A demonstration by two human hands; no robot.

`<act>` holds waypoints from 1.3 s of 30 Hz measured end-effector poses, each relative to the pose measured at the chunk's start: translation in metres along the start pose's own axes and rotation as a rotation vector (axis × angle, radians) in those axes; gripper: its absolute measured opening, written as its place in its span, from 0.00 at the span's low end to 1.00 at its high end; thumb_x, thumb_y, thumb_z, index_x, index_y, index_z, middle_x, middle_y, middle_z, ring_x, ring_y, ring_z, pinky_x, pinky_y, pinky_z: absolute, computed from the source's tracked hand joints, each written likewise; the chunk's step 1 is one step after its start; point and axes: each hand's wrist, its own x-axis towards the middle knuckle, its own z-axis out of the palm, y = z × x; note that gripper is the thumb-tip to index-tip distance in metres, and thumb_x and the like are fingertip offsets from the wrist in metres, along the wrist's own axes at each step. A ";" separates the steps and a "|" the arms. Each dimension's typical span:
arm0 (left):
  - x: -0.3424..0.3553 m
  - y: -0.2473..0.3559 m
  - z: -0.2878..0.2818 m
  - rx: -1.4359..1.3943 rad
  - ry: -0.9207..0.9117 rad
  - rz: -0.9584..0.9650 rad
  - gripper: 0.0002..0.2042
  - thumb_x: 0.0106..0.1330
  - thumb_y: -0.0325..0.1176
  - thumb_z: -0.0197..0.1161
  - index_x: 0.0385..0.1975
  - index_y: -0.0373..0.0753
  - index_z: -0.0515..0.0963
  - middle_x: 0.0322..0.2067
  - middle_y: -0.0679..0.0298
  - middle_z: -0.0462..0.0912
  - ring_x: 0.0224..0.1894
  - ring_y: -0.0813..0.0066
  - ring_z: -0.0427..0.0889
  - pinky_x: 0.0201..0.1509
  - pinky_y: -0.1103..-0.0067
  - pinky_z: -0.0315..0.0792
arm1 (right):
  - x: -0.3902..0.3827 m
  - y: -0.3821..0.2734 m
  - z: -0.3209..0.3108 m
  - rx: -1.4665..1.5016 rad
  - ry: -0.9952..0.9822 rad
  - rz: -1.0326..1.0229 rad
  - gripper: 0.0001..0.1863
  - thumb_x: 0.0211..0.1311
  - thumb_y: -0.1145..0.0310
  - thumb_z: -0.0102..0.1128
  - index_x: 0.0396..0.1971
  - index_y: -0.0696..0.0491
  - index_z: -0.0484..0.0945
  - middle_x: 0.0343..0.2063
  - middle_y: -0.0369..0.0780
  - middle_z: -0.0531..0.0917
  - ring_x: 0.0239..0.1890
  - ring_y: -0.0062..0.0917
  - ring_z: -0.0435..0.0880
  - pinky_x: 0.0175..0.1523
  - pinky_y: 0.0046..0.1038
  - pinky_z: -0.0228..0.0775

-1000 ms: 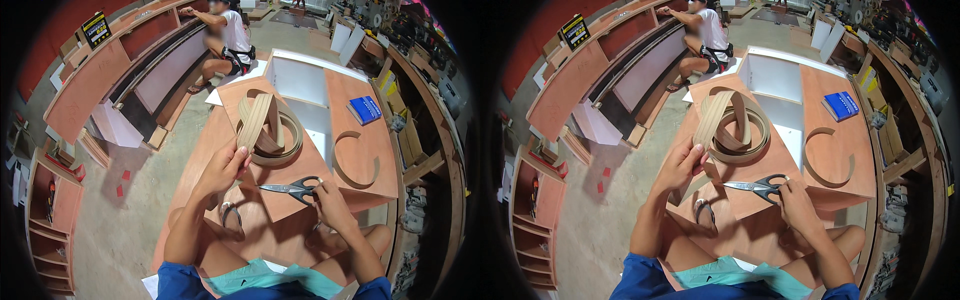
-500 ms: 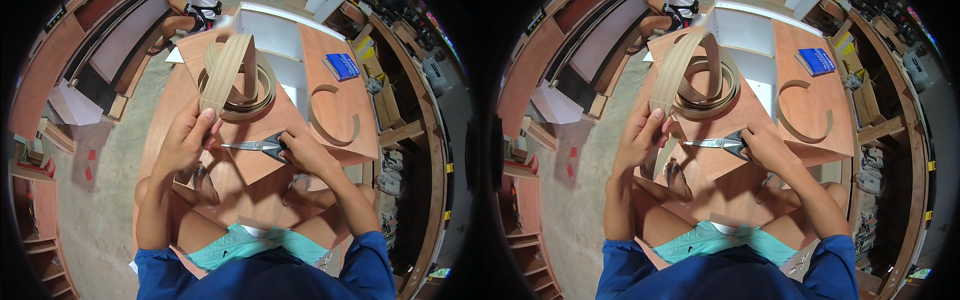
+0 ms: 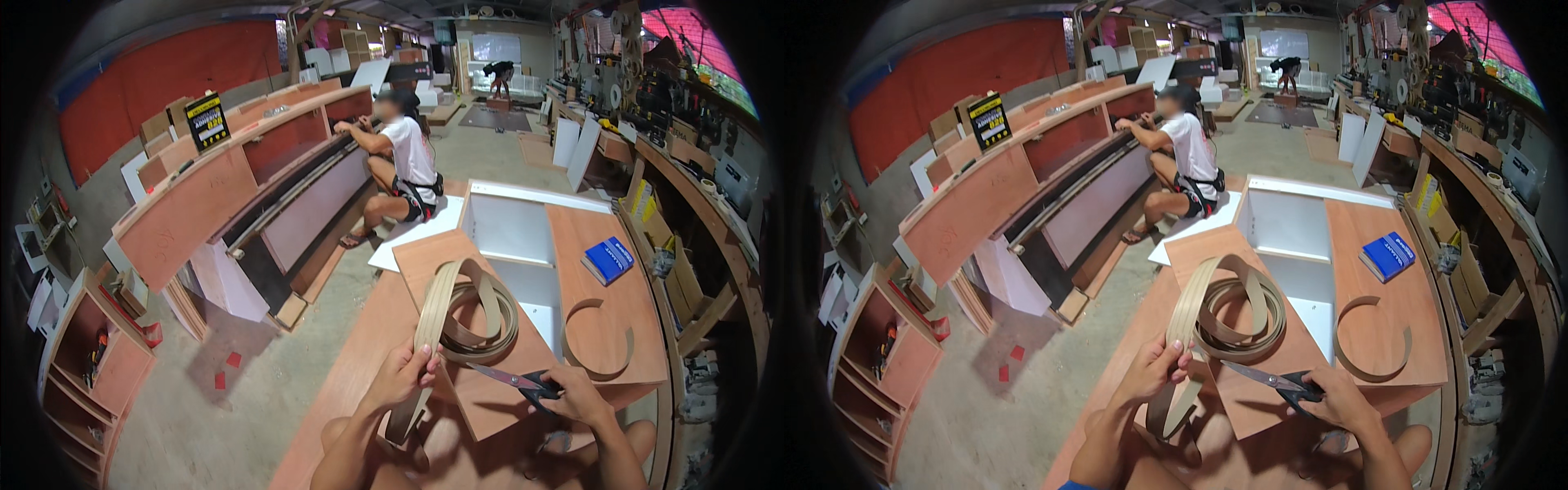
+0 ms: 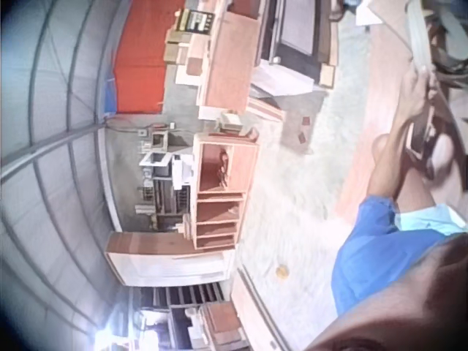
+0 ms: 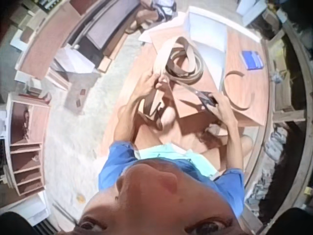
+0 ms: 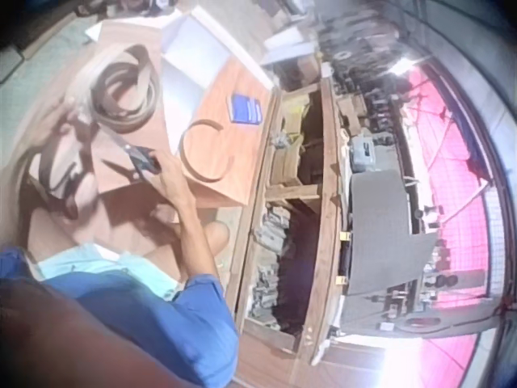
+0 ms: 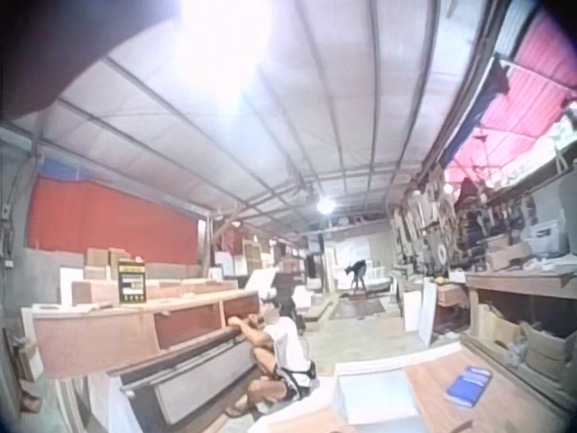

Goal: The person cuts a roll of thin wood veneer into curved segments using scissors. They repeatedly unroll, measure, and cut the veneer, then stack the cut pieces on a wooden workbench.

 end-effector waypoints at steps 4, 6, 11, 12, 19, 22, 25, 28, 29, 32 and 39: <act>-0.001 -0.005 -0.001 0.019 -0.014 -0.056 0.14 0.84 0.38 0.47 0.54 0.35 0.73 0.30 0.70 0.70 0.27 0.84 0.66 0.30 0.85 0.64 | 0.006 -0.017 -0.008 -0.013 -0.014 -0.117 0.30 0.37 0.54 0.89 0.27 0.58 0.76 0.24 0.44 0.78 0.25 0.37 0.77 0.31 0.35 0.68; -0.001 -0.006 0.001 0.032 -0.018 -0.068 0.14 0.84 0.38 0.47 0.53 0.35 0.73 0.31 0.70 0.72 0.27 0.84 0.67 0.30 0.85 0.65 | -0.001 -0.011 -0.006 0.038 -0.060 -0.121 0.32 0.35 0.51 0.90 0.25 0.57 0.74 0.23 0.43 0.77 0.24 0.36 0.75 0.30 0.34 0.66; -0.001 -0.009 -0.001 0.147 -0.026 -0.041 0.15 0.84 0.39 0.46 0.51 0.33 0.74 0.31 0.67 0.75 0.27 0.83 0.70 0.31 0.84 0.67 | -0.006 -0.008 -0.006 0.167 -0.145 -0.047 0.24 0.44 0.58 0.87 0.27 0.57 0.78 0.20 0.36 0.79 0.22 0.21 0.74 0.28 0.26 0.65; 0.000 -0.011 -0.001 0.181 -0.028 -0.052 0.15 0.84 0.39 0.45 0.51 0.33 0.74 0.30 0.67 0.75 0.26 0.83 0.70 0.31 0.84 0.67 | -0.007 -0.009 -0.008 0.233 -0.193 0.022 0.22 0.46 0.61 0.86 0.28 0.57 0.79 0.21 0.34 0.81 0.22 0.18 0.74 0.29 0.24 0.66; -0.002 -0.006 0.007 0.325 -0.007 -0.026 0.16 0.84 0.42 0.45 0.48 0.35 0.74 0.27 0.69 0.73 0.24 0.83 0.69 0.29 0.84 0.66 | -0.007 -0.018 0.001 0.552 -0.354 0.160 0.17 0.55 0.64 0.81 0.29 0.58 0.80 0.23 0.33 0.82 0.26 0.14 0.77 0.34 0.22 0.70; -0.006 -0.016 0.004 0.357 0.020 -0.074 0.15 0.83 0.42 0.47 0.47 0.35 0.74 0.27 0.69 0.73 0.26 0.84 0.69 0.29 0.83 0.66 | 0.004 -0.022 0.006 0.619 -0.419 0.195 0.18 0.55 0.62 0.80 0.27 0.57 0.79 0.21 0.31 0.80 0.26 0.14 0.74 0.33 0.24 0.69; -0.013 -0.012 0.014 0.244 0.047 -0.102 0.15 0.82 0.41 0.49 0.50 0.33 0.74 0.27 0.69 0.73 0.24 0.84 0.68 0.28 0.85 0.64 | 0.017 -0.037 -0.009 0.518 -0.484 0.186 0.19 0.57 0.57 0.79 0.27 0.56 0.78 0.19 0.30 0.76 0.25 0.14 0.71 0.31 0.24 0.65; -0.013 -0.010 0.017 0.136 -0.072 -0.004 0.15 0.82 0.39 0.49 0.50 0.31 0.74 0.26 0.68 0.73 0.22 0.84 0.67 0.26 0.86 0.63 | 0.023 -0.038 -0.017 0.467 -0.536 0.225 0.25 0.54 0.49 0.79 0.25 0.56 0.78 0.18 0.29 0.74 0.23 0.14 0.69 0.28 0.25 0.59; -0.013 -0.012 0.018 0.126 -0.079 -0.004 0.15 0.82 0.39 0.49 0.50 0.31 0.74 0.26 0.68 0.73 0.21 0.84 0.67 0.26 0.86 0.63 | 0.023 -0.037 -0.018 0.447 -0.545 0.223 0.27 0.53 0.46 0.79 0.24 0.56 0.78 0.17 0.29 0.73 0.23 0.14 0.68 0.27 0.25 0.57; -0.014 -0.011 0.016 0.129 -0.067 0.004 0.15 0.82 0.39 0.49 0.49 0.31 0.74 0.25 0.68 0.73 0.21 0.85 0.66 0.25 0.86 0.63 | 0.027 -0.049 -0.023 0.411 -0.543 0.271 0.30 0.50 0.42 0.80 0.23 0.56 0.78 0.16 0.28 0.71 0.22 0.14 0.67 0.26 0.25 0.55; -0.015 -0.006 0.012 0.129 -0.042 0.028 0.14 0.82 0.39 0.50 0.48 0.32 0.73 0.26 0.69 0.72 0.22 0.86 0.66 0.25 0.87 0.63 | 0.024 -0.040 -0.026 0.384 -0.516 0.242 0.30 0.53 0.42 0.78 0.20 0.56 0.77 0.15 0.28 0.72 0.20 0.13 0.67 0.25 0.23 0.56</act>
